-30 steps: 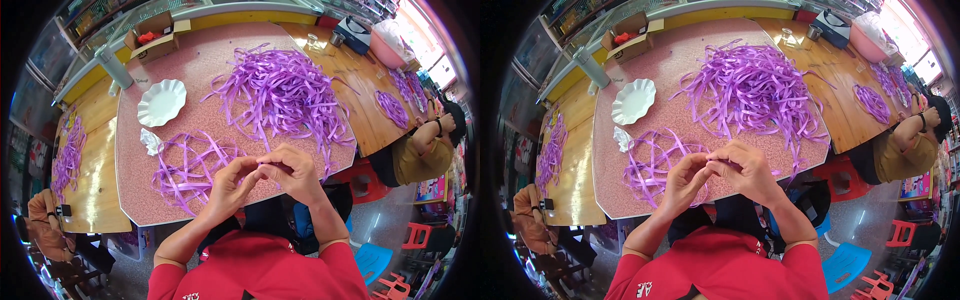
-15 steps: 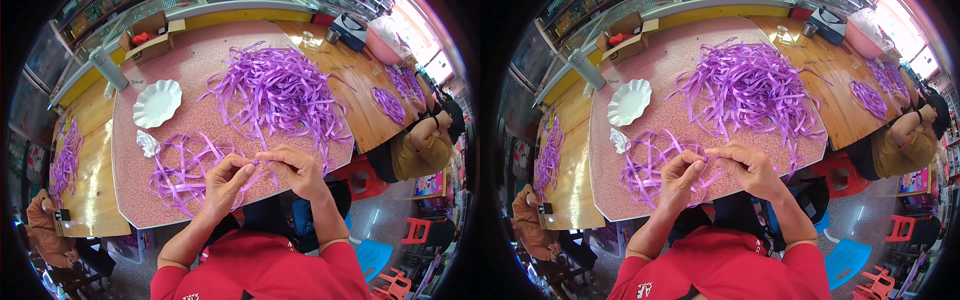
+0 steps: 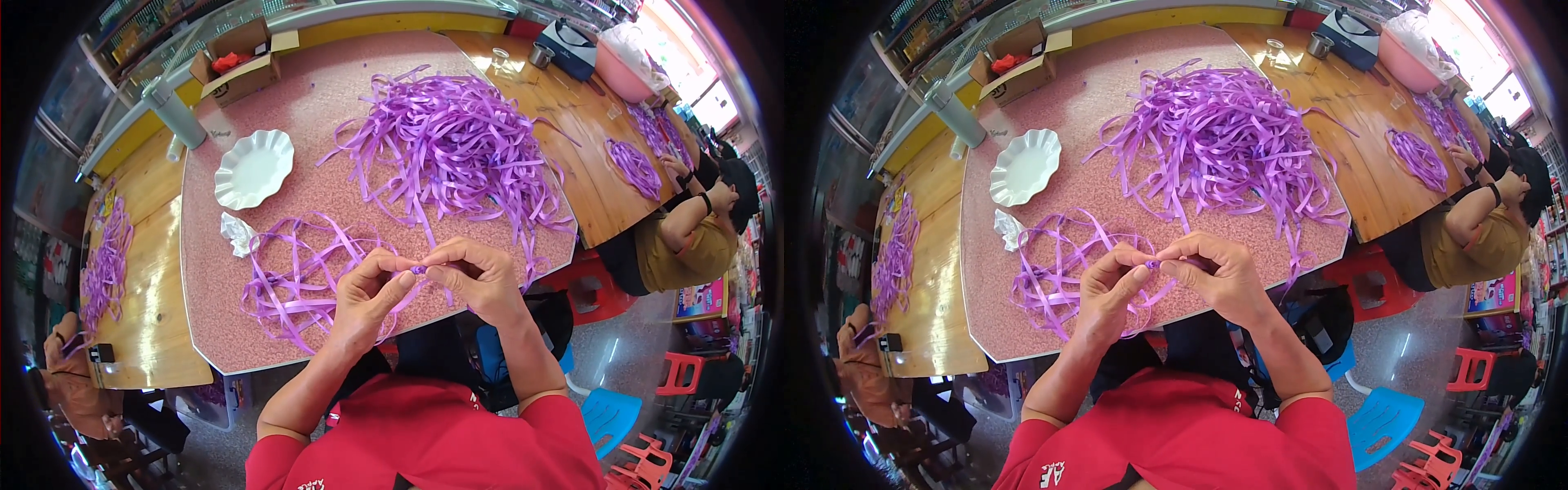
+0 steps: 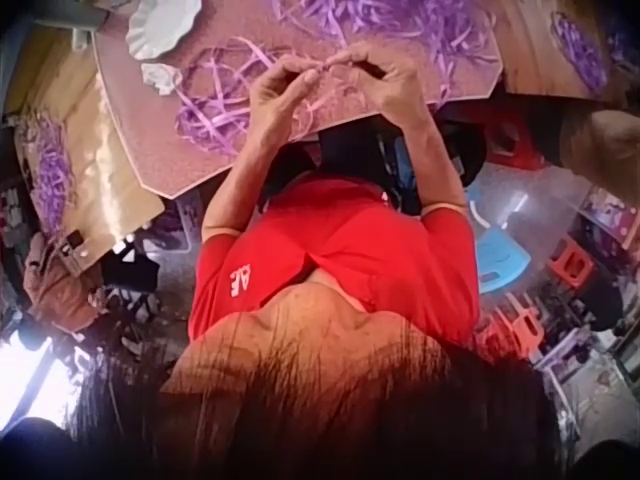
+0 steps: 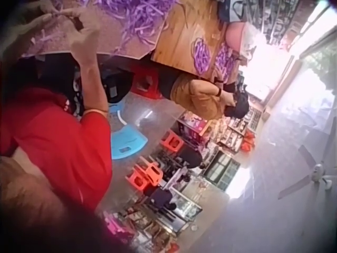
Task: Tying and weaving together long purple plastic ribbons into a mesh structure at a counter.
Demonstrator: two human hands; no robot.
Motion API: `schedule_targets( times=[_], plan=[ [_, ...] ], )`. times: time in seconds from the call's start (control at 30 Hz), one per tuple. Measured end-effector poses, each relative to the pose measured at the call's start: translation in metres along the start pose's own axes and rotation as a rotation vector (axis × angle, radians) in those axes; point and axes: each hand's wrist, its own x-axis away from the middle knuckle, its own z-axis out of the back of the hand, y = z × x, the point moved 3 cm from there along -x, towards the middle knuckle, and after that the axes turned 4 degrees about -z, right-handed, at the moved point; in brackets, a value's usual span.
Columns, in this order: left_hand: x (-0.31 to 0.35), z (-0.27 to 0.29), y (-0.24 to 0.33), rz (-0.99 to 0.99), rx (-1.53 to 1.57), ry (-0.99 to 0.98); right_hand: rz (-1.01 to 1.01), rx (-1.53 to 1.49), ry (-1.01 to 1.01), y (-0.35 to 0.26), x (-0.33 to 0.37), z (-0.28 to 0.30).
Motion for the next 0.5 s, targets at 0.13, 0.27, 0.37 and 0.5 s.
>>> schedule_targets(
  times=[0.13, 0.27, 0.37, 0.5],
  plan=[
    [0.0005, 0.0007, -0.0002, 0.006, -0.026, -0.012, -0.015, -0.027, -0.004, 0.0006, 0.0003, -0.0003],
    [-0.0005, -0.0026, 0.0035, -0.036, -0.065, -0.025, -0.012, -0.007, -0.017, -0.0029, 0.0013, 0.0003],
    [0.0002, -0.0010, 0.0027, -0.033, -0.105, -0.013, -0.005, 0.021, -0.023, -0.0078, 0.0020, -0.0007],
    [-0.0004, 0.0002, 0.0033, -0.139, -0.328, -0.011, 0.031, 0.062, -0.005, -0.0090, 0.0034, -0.0018]
  ],
)
